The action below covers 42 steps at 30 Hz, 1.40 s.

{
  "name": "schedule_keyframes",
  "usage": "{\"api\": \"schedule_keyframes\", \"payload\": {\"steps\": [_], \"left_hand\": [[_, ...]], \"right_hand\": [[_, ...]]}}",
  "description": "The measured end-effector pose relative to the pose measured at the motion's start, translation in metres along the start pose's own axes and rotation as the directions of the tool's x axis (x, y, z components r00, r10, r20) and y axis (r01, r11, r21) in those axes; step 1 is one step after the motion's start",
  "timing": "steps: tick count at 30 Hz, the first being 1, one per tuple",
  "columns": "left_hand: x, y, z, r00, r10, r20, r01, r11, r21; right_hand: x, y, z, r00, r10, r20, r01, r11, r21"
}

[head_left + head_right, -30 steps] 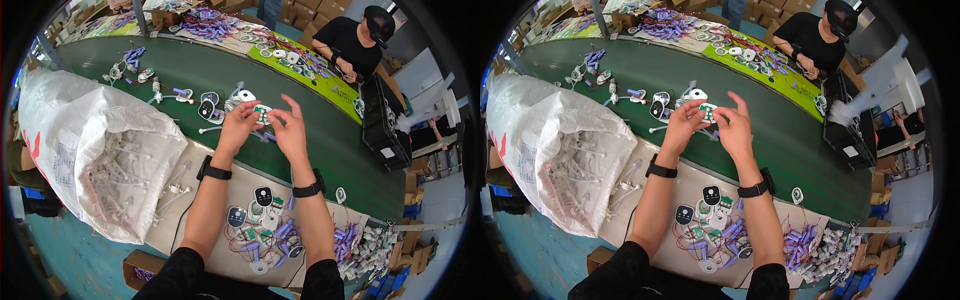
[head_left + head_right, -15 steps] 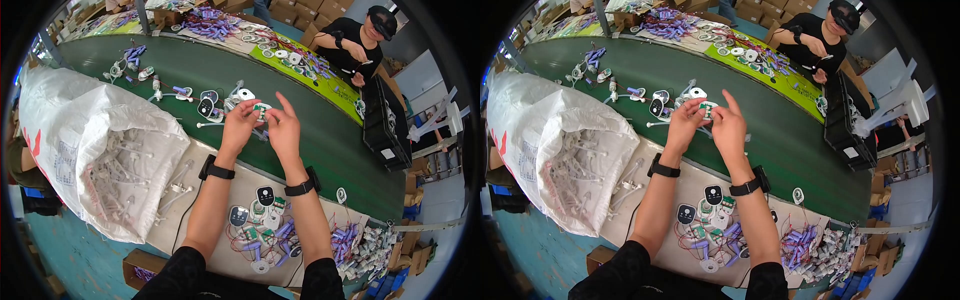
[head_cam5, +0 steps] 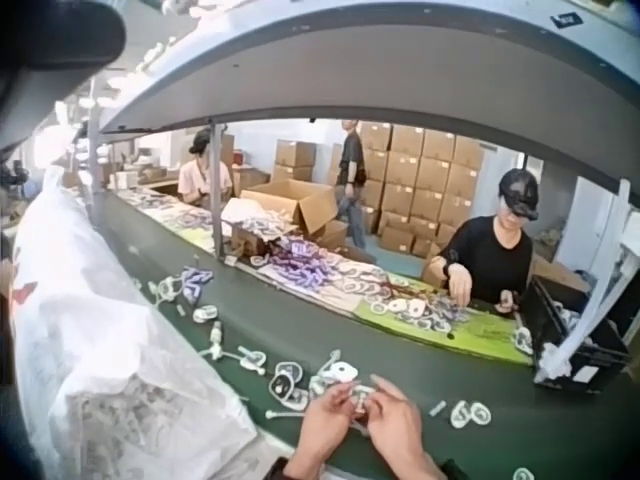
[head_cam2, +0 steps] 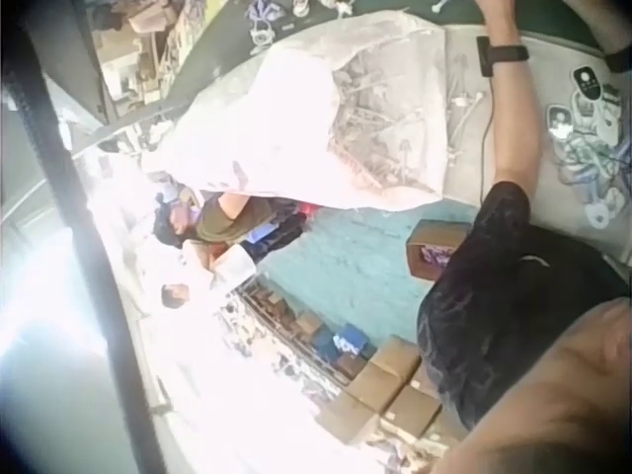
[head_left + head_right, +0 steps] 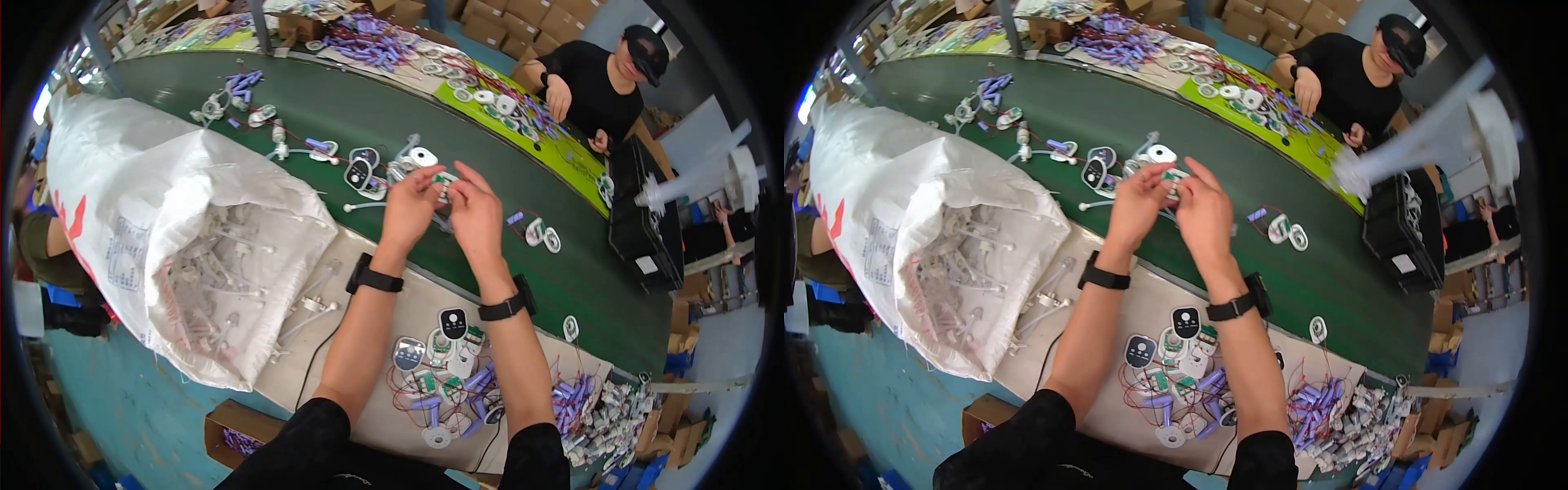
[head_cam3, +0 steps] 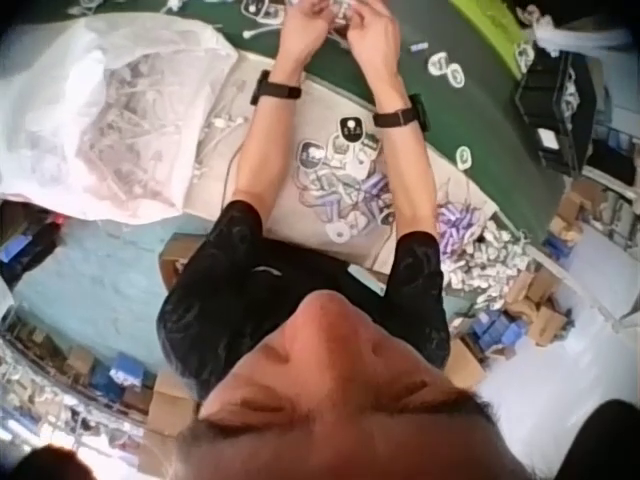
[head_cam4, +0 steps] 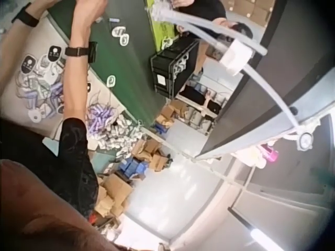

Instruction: The person assembles electronic components by hand, fitting a circuit board into a plastic housing and pressing them together. They then set the unit aside and pick up a motor and a battery to continue the assembly process.

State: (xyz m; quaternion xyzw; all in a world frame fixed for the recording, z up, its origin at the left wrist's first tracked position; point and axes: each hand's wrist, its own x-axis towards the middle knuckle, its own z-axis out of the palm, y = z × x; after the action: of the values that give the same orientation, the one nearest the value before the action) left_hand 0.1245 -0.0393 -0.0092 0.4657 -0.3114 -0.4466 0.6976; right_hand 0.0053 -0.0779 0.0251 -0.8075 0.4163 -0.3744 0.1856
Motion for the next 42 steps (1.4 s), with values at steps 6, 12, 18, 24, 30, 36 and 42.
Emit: {"api": "schedule_keyframes", "payload": {"steps": [6,12,18,24,30,36,42], "left_hand": [[-0.003,-0.001,0.01,0.994,0.109,-0.024,-0.102,0.976,0.195],[0.005,-0.007,-0.009,0.986,0.115,-0.118,-0.085,0.969,0.23],[0.037,0.005,-0.018,0.973,0.201,0.116,-0.215,0.598,0.772],[0.063,0.08,-0.064,0.987,0.121,0.104,-0.15,0.486,0.861],[-0.013,0.208,-0.06,0.991,0.128,0.037,-0.112,0.651,0.751],[-0.154,0.201,-0.059,0.974,0.021,0.225,-0.223,0.26,0.94],[-0.276,0.119,-0.101,0.98,0.028,0.198,-0.2,0.191,0.961]], "right_hand": [[-0.016,-0.012,-0.039,0.981,0.159,0.115,-0.168,0.983,0.072],[-0.08,-0.082,-0.126,0.998,-0.016,0.065,0.013,0.999,0.033],[-0.146,-0.125,-0.206,0.986,0.158,0.061,-0.166,0.97,0.175],[-0.177,-0.132,-0.254,0.995,0.097,0.012,-0.097,0.981,0.168],[-0.188,-0.127,-0.276,0.998,0.067,-0.008,-0.065,0.984,0.169],[-0.199,-0.134,-0.286,0.998,-0.068,-0.016,0.069,0.995,0.074],[-0.221,-0.157,-0.302,0.984,-0.176,-0.029,0.176,0.984,-0.002]]}}
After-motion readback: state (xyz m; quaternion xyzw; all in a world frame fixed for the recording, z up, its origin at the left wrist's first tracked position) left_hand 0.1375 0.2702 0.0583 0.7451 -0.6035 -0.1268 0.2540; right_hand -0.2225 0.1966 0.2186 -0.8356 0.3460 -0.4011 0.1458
